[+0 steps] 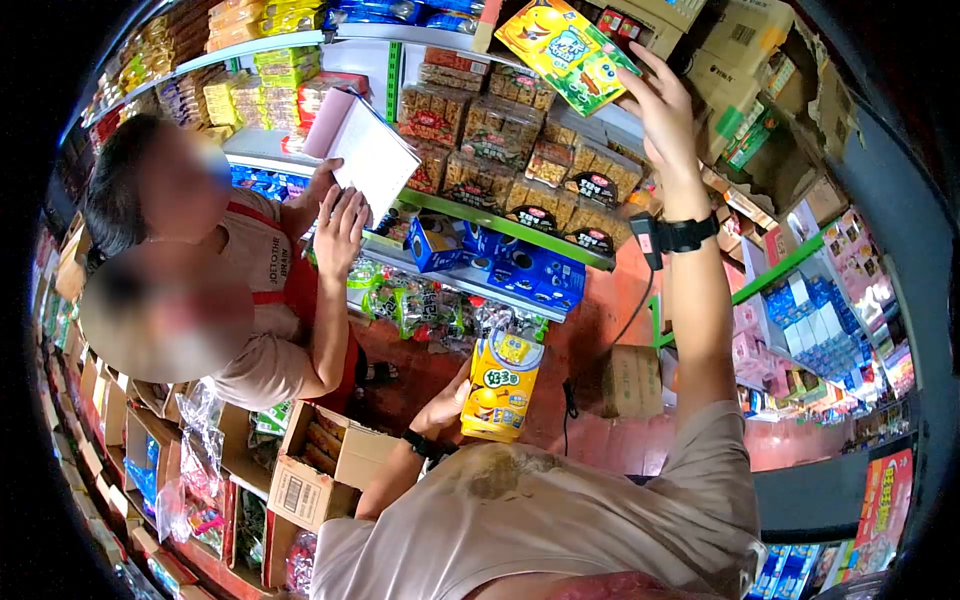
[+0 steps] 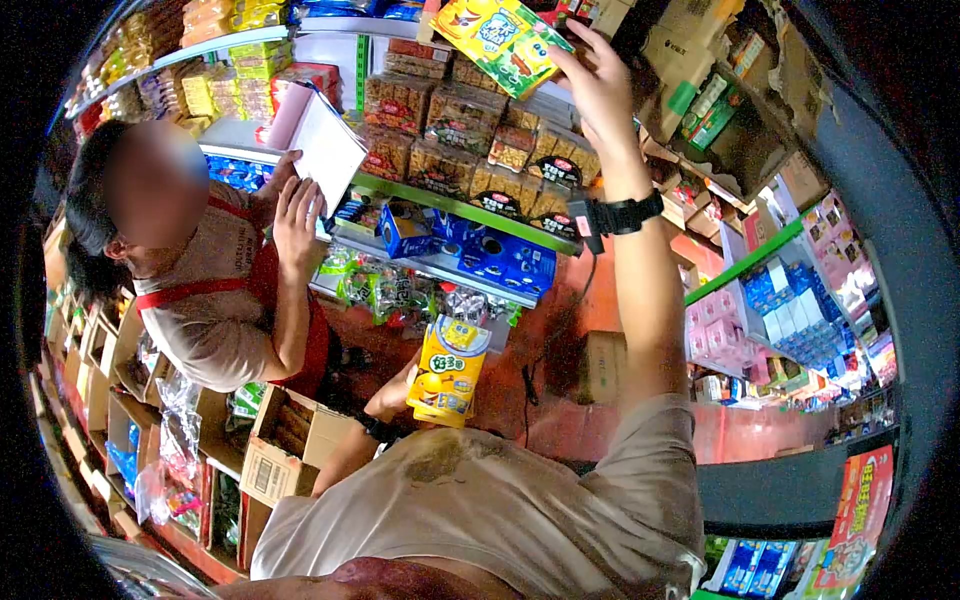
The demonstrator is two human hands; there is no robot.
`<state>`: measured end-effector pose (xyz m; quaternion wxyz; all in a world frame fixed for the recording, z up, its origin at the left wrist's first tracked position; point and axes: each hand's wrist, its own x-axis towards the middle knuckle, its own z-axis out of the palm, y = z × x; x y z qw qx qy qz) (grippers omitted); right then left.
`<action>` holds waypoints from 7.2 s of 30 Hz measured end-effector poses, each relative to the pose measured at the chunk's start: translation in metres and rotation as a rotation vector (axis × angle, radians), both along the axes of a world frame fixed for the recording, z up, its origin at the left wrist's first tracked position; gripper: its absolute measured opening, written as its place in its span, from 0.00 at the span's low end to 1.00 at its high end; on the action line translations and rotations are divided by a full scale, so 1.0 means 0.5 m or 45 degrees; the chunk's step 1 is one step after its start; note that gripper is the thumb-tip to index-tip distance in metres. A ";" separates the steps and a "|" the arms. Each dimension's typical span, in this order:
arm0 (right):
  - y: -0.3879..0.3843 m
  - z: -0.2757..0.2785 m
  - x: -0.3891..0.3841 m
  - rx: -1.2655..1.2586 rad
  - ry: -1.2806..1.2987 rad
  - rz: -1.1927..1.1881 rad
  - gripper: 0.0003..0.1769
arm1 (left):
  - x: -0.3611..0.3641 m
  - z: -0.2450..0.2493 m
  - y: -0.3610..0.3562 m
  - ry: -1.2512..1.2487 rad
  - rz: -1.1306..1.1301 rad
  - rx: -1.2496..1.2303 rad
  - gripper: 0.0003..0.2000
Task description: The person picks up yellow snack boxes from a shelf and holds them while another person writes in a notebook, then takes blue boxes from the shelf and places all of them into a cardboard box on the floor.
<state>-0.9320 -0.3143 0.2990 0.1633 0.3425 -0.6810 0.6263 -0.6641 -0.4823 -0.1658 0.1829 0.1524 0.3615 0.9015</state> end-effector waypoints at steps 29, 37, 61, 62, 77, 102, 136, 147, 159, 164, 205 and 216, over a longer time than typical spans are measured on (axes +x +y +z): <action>0.146 -0.119 -0.067 -0.609 -0.727 1.394 0.22 | 0.000 -0.044 -0.025 0.052 -0.061 -0.180 0.54; 0.113 -0.080 0.008 -0.354 -0.300 0.621 0.30 | 0.007 -0.025 -0.015 -0.040 -0.073 -0.086 0.56; 0.035 -0.079 0.181 0.213 1.281 -0.345 0.53 | 0.015 0.029 -0.022 -0.080 0.038 -0.210 0.34; 0.034 -0.078 0.180 0.222 1.319 -0.360 0.53 | 0.014 0.040 -0.020 -0.030 0.021 -0.211 0.34; 0.117 -0.153 0.209 0.204 0.973 -0.091 0.26 | -0.020 -0.021 -0.024 -0.032 -0.069 -0.060 0.44; 0.164 -0.277 0.293 0.647 1.938 -0.725 0.21 | -0.007 0.038 -0.016 -0.123 0.038 -0.167 0.35; 0.017 -0.526 0.346 0.845 1.005 0.180 0.42 | -0.119 0.010 0.014 0.062 0.939 -0.210 0.44; 0.082 -0.699 0.312 0.031 -1.761 0.940 0.46 | 0.024 0.007 0.026 -0.045 1.318 -0.366 0.63; 0.068 -0.817 0.391 0.957 -1.678 1.613 0.42 | 0.341 0.020 0.324 -1.021 2.103 -0.880 0.69; 0.038 -0.831 0.480 1.066 -2.032 2.115 0.40 | 0.457 0.047 0.470 -1.437 2.351 -0.700 0.67; 0.146 -0.838 1.664 0.994 0.040 2.436 0.54 | 1.625 0.115 0.760 -2.386 2.548 -2.020 0.50; 0.152 -0.834 1.600 1.054 0.222 2.412 0.41 | 1.571 0.128 0.770 -2.405 2.719 -2.196 0.55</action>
